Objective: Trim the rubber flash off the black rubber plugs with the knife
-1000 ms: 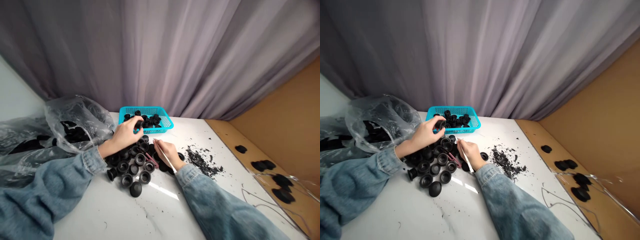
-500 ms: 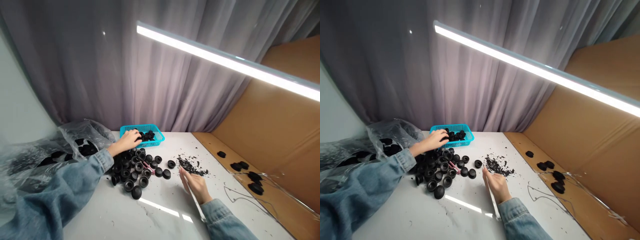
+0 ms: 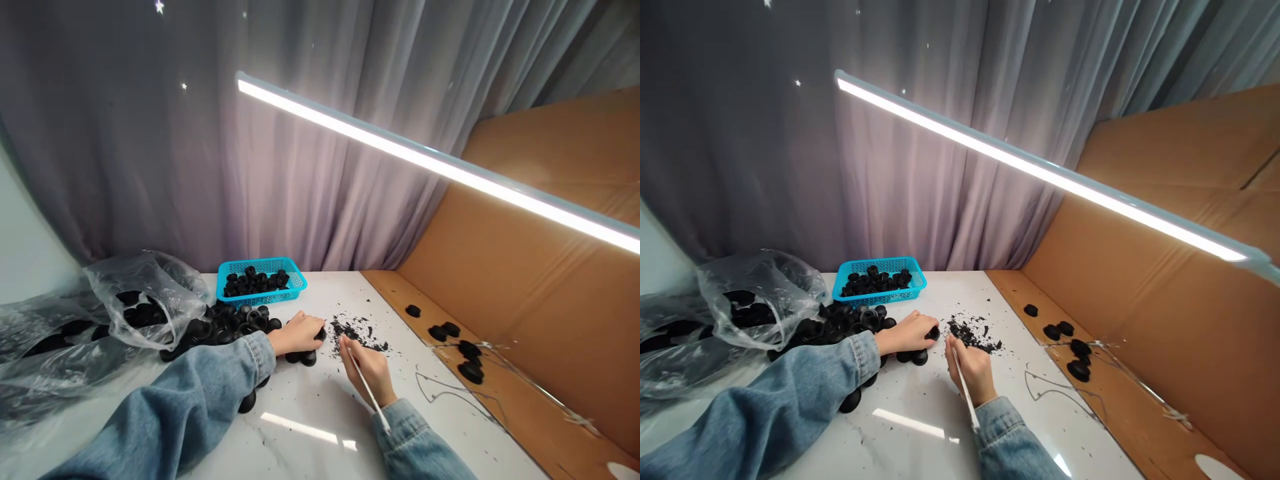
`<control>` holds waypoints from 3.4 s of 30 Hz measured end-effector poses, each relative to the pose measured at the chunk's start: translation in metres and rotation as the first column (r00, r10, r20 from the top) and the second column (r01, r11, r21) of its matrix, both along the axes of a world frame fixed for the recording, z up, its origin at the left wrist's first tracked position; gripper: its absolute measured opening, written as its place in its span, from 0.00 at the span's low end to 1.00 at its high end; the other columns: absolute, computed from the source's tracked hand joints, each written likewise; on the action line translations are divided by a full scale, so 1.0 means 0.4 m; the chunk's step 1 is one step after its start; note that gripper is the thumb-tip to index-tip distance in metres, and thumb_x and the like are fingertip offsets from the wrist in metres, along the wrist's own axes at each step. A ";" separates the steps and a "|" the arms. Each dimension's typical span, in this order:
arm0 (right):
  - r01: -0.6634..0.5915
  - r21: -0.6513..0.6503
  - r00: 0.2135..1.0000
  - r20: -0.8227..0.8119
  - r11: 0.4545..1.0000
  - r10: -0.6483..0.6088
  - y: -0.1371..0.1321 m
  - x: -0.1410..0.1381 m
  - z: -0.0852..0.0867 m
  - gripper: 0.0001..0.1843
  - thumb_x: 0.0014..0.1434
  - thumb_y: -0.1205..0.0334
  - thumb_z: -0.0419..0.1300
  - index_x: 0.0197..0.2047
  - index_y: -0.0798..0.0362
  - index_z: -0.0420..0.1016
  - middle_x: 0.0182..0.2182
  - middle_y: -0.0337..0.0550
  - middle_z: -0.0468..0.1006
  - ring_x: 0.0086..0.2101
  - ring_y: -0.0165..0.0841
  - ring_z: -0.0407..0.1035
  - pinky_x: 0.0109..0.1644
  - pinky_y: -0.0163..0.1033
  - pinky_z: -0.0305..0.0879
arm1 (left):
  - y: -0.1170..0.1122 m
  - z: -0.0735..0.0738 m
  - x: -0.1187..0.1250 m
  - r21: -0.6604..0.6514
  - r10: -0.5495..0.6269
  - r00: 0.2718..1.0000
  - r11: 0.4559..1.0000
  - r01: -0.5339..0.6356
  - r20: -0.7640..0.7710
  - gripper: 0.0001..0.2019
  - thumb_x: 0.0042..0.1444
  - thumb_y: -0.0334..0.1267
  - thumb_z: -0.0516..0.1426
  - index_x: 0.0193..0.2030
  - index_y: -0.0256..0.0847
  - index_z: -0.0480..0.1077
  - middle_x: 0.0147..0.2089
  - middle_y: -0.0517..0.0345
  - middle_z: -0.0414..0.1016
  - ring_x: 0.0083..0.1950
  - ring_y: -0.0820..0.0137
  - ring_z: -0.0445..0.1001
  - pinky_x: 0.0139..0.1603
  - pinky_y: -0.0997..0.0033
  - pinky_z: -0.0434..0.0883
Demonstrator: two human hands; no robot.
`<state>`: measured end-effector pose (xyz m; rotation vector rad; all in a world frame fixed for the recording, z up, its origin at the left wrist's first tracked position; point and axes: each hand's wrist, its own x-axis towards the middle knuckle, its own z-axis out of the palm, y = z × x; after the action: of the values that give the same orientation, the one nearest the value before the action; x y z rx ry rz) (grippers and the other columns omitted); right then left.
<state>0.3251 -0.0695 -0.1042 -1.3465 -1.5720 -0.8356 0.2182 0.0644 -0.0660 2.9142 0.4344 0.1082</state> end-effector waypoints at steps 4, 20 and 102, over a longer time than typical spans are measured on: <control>-0.057 0.016 0.998 -0.022 0.998 0.057 -0.010 -0.007 0.009 0.07 0.59 0.71 0.55 0.31 0.60 0.72 0.12 0.32 0.62 0.12 0.22 0.56 0.19 0.31 0.52 | -0.029 0.060 -0.083 -0.105 0.002 0.985 0.994 0.017 0.170 0.18 0.52 0.34 0.57 0.51 0.40 0.63 0.53 0.53 0.70 0.54 0.65 0.67 0.55 0.68 0.63; -0.133 -0.012 0.985 -0.113 0.991 0.131 0.000 -0.033 -0.027 0.04 0.58 0.72 0.56 0.34 0.58 0.72 0.12 0.30 0.61 0.12 0.22 0.54 0.18 0.33 0.50 | -0.040 0.137 -0.314 -0.846 0.359 0.837 0.493 0.205 0.412 0.19 0.47 0.24 0.55 0.43 0.43 0.53 0.39 0.60 0.68 0.44 0.67 0.74 0.43 0.64 0.71; -0.853 -0.435 0.462 -0.886 0.289 0.031 0.155 -0.135 0.240 0.27 0.59 0.42 0.50 0.18 0.53 0.59 0.10 0.32 0.62 0.12 0.21 0.54 0.18 0.29 0.53 | 0.004 0.108 -0.273 -0.133 0.089 0.892 0.991 -0.033 0.443 0.21 0.57 0.54 0.51 0.27 0.35 0.66 0.19 0.66 0.61 0.18 0.79 0.59 0.18 0.79 0.58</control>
<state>0.2712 -0.0077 -0.0084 -1.3449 -1.5217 1.1343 0.1090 0.0661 -0.0229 2.6357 0.4318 0.7214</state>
